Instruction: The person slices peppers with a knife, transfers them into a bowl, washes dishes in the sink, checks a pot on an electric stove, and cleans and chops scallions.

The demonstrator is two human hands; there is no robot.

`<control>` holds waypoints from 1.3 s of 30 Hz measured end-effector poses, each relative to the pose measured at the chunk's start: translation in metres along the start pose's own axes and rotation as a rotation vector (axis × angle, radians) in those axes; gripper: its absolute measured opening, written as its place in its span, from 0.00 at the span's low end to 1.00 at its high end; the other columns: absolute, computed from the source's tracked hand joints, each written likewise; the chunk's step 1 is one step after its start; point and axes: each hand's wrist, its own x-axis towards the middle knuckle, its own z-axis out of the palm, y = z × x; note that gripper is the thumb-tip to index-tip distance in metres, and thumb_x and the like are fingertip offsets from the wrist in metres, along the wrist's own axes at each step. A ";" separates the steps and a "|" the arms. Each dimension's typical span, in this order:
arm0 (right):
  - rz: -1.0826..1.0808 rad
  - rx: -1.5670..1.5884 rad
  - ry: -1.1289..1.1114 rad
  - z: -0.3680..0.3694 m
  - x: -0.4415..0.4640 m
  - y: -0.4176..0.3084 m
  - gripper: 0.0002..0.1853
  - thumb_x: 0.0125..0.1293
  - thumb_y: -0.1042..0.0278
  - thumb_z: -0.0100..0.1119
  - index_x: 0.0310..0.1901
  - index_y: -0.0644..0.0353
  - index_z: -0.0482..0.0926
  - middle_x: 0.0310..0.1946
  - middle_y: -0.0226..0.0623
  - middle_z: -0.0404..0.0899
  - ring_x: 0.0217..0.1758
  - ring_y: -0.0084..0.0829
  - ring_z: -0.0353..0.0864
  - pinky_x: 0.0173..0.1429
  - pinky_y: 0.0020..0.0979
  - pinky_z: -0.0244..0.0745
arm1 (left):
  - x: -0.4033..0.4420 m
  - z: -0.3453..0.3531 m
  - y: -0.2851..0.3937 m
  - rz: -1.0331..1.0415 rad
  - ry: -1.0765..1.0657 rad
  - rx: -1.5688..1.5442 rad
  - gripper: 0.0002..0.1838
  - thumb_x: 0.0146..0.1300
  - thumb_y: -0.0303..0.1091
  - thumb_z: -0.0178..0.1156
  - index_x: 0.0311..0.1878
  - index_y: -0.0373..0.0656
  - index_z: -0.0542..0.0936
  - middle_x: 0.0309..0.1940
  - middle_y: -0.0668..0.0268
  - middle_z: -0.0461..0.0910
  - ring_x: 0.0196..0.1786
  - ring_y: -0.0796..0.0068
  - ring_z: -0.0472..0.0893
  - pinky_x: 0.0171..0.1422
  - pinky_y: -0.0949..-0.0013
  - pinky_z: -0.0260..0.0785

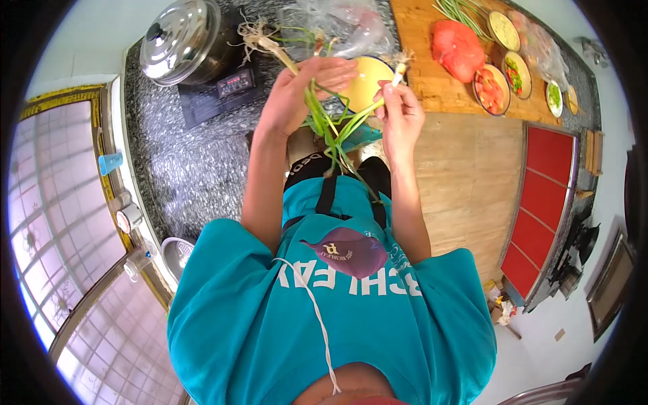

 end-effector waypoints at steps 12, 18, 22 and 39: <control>-0.171 -0.160 0.038 -0.213 -0.041 -0.076 0.07 0.70 0.77 0.61 0.47 0.65 0.77 0.34 0.33 0.83 0.31 0.17 0.79 0.31 0.19 0.72 | -0.006 0.226 -0.150 -0.264 -0.065 0.044 0.20 0.77 0.43 0.50 0.57 0.37 0.80 0.47 0.62 0.83 0.44 0.76 0.83 0.41 0.75 0.74; -0.238 -0.218 0.012 -0.306 -0.066 -0.111 0.09 0.69 0.83 0.56 0.49 0.70 0.81 0.46 0.39 0.82 0.45 0.25 0.84 0.50 0.23 0.79 | 0.005 0.312 -0.215 -0.226 -0.105 0.156 0.16 0.78 0.36 0.48 0.50 0.31 0.77 0.47 0.53 0.83 0.44 0.69 0.84 0.47 0.69 0.79; -0.363 -0.421 0.205 -0.357 -0.091 -0.139 0.09 0.68 0.79 0.59 0.48 0.67 0.83 0.45 0.41 0.83 0.46 0.28 0.85 0.49 0.26 0.80 | 0.019 0.339 -0.242 -0.276 -0.109 -0.042 0.14 0.79 0.34 0.45 0.46 0.30 0.73 0.51 0.40 0.80 0.50 0.53 0.84 0.55 0.58 0.81; -0.283 -1.070 0.495 -0.499 -0.050 -0.146 0.05 0.63 0.76 0.64 0.40 0.64 0.80 0.36 0.44 0.79 0.39 0.43 0.80 0.44 0.37 0.75 | 0.136 0.434 -0.308 -0.233 -0.147 -0.053 0.12 0.78 0.32 0.45 0.50 0.29 0.68 0.59 0.34 0.73 0.57 0.42 0.80 0.59 0.49 0.79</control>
